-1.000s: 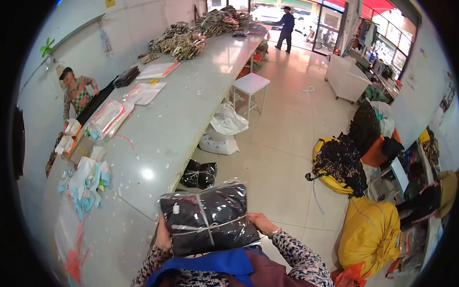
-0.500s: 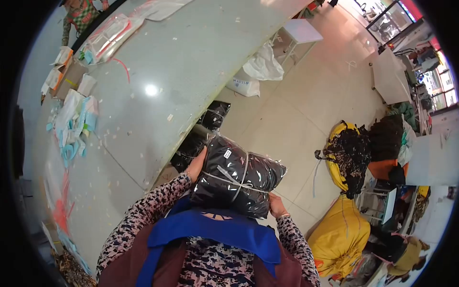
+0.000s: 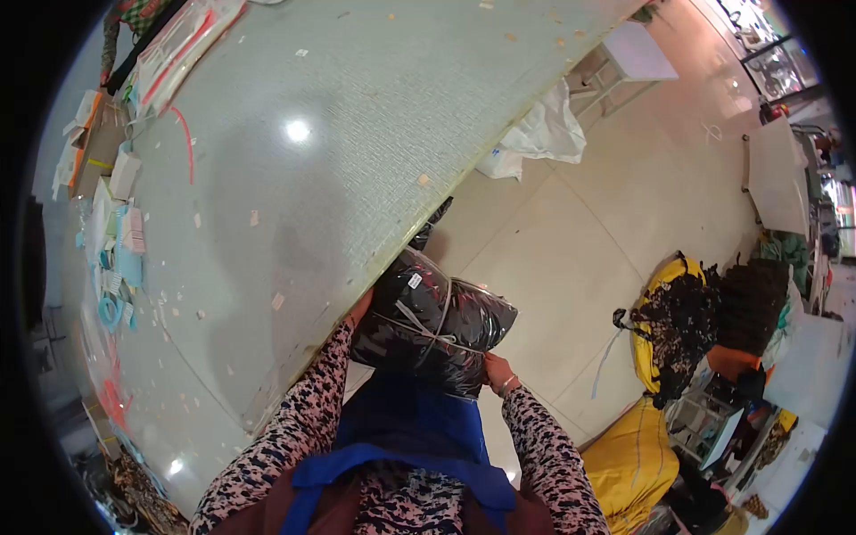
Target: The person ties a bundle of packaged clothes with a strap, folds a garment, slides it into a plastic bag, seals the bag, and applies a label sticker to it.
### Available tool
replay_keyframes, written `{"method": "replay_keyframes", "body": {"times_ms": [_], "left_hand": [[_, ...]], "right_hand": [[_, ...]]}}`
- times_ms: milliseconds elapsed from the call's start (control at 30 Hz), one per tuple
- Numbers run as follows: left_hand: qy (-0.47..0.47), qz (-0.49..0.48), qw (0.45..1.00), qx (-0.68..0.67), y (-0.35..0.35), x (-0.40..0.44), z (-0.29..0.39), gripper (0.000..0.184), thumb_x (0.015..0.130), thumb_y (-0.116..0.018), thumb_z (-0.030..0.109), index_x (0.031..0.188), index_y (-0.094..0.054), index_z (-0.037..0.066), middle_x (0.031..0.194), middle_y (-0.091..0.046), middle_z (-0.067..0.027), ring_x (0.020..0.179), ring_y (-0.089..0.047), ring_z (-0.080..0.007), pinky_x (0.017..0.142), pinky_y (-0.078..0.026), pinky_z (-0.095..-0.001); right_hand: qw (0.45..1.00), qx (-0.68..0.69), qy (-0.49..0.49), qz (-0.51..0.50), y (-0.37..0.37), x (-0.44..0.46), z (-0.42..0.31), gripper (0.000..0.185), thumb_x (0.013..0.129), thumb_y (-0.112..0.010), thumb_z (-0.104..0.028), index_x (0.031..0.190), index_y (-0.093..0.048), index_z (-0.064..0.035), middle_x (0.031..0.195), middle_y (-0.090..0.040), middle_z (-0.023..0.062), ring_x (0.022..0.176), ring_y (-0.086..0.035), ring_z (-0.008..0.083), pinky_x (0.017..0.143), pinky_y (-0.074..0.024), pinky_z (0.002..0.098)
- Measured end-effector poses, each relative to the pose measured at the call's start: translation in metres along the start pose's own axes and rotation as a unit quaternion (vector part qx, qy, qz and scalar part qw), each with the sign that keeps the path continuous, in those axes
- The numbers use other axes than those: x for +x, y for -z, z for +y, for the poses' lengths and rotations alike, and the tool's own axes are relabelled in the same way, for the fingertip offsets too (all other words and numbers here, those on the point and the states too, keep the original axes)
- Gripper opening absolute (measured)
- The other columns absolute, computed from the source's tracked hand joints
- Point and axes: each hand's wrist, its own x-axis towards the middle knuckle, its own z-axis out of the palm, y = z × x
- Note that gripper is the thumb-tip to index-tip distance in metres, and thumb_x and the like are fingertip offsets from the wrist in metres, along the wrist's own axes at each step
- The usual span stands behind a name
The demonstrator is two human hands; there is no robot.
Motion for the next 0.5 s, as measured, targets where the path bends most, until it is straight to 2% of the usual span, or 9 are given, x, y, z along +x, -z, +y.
{"method": "replay_keyframes", "body": {"times_ms": [100,133,167,200,233,267,367,433,500], "left_hand": [[0.025,-0.026,0.997,0.074,-0.018,-0.011,-0.018,0.052,0.097,-0.04,0.042,0.135,-0.046,0.006,0.139,-0.043,-0.0186,0.127,-0.041,-0.0342,0.106,-0.032,-0.0384],[0.033,-0.033,0.995,0.09,-0.022,-0.016,-0.021,0.051,0.097,-0.041,0.042,0.134,-0.046,0.006,0.139,-0.044,-0.0186,0.127,-0.042,-0.0342,0.105,-0.033,-0.0386],[0.037,-0.043,0.993,0.105,-0.024,-0.022,-0.023,0.051,0.097,-0.041,0.041,0.133,-0.047,0.006,0.138,-0.045,-0.0187,0.126,-0.042,-0.0342,0.105,-0.034,-0.0387],[0.041,-0.051,0.991,0.114,-0.024,-0.028,-0.025,0.05,0.097,-0.041,0.041,0.133,-0.047,0.006,0.137,-0.045,-0.0187,0.125,-0.043,-0.0342,0.104,-0.034,-0.0388],[0.047,-0.058,0.99,0.119,-0.026,-0.034,-0.027,0.049,0.097,-0.041,0.041,0.132,-0.048,0.007,0.136,-0.046,-0.0187,0.124,-0.044,-0.0342,0.103,-0.035,-0.0389],[0.052,-0.068,0.989,0.123,-0.027,-0.041,-0.028,0.049,0.097,-0.041,0.04,0.132,-0.048,0.007,0.136,-0.047,-0.0188,0.123,-0.045,-0.0342,0.103,-0.036,-0.039],[0.064,-0.097,0.987,0.115,-0.029,-0.056,-0.022,0.047,0.097,-0.042,0.039,0.13,-0.05,0.007,0.133,-0.049,-0.0188,0.121,-0.047,-0.0341,0.101,-0.038,-0.0394],[0.062,-0.119,0.986,0.1,-0.034,-0.06,-0.01,0.046,0.097,-0.043,0.039,0.129,-0.051,0.007,0.132,-0.05,-0.0189,0.12,-0.049,-0.0341,0.1,-0.039,-0.0396],[0.057,-0.154,0.983,0.076,-0.043,-0.056,0.006,0.045,0.097,-0.043,0.038,0.128,-0.052,0.007,0.13,-0.052,-0.019,0.118,-0.05,-0.0341,0.099,-0.04,-0.0399]], "right_hand": [[0.949,-0.309,0.066,-0.021,0.015,0.059,-0.014,0.024,0.095,-0.048,-0.012,0.11,-0.064,-0.0036,0.09,-0.068,0.0063,0.063,-0.065,0.0157,0.048,-0.049,0.0297],[0.986,-0.162,-0.021,-0.015,0.003,0.064,-0.031,0.023,0.09,-0.055,-0.017,0.106,-0.066,-0.0052,0.088,-0.069,0.0062,0.065,-0.066,0.0211,0.053,-0.0496,0.0347],[0.92,-0.386,0.059,-0.044,0.003,0.083,-0.036,0.025,0.088,-0.057,-0.018,0.107,-0.066,-0.0057,0.091,-0.069,0.0065,0.072,-0.066,0.0228,0.058,-0.0505,0.0355],[0.794,-0.585,0.147,-0.073,0.007,0.107,-0.034,0.027,0.086,-0.058,-0.02,0.108,-0.066,-0.0063,0.094,-0.069,0.0068,0.078,-0.066,0.0245,0.064,-0.0513,0.0363],[0.616,-0.745,0.235,-0.096,0.008,0.133,-0.04,0.03,0.084,-0.06,-0.021,0.109,-0.065,-0.0068,0.097,-0.069,0.0071,0.084,-0.066,0.0261,0.07,-0.0522,0.037],[0.71,-0.633,0.281,-0.129,-0.003,0.147,-0.048,0.024,0.084,-0.057,-0.017,0.104,-0.065,-0.0052,0.089,-0.067,0.0069,0.074,-0.062,0.0261,0.064,-0.0512,0.0381],[0.835,-0.508,0.15,-0.146,-0.04,0.187,-0.067,0.025,0.087,-0.054,-0.019,0.104,-0.062,-0.0023,0.094,-0.065,0.0086,0.082,-0.06,0.0238,0.076,-0.0489,0.0373],[0.848,-0.504,0.149,-0.067,-0.059,0.196,-0.056,0.026,0.089,-0.051,-0.02,0.104,-0.061,-0.0005,0.097,-0.064,0.0097,0.087,-0.059,0.0223,0.084,-0.0473,0.0367],[0.821,-0.469,0.302,0.12,-0.072,0.195,-0.012,0.028,0.091,-0.048,-0.02,0.105,-0.059,0.0014,0.1,-0.062,0.0108,0.093,-0.057,0.0207,0.092,-0.0458,0.0362]]}}
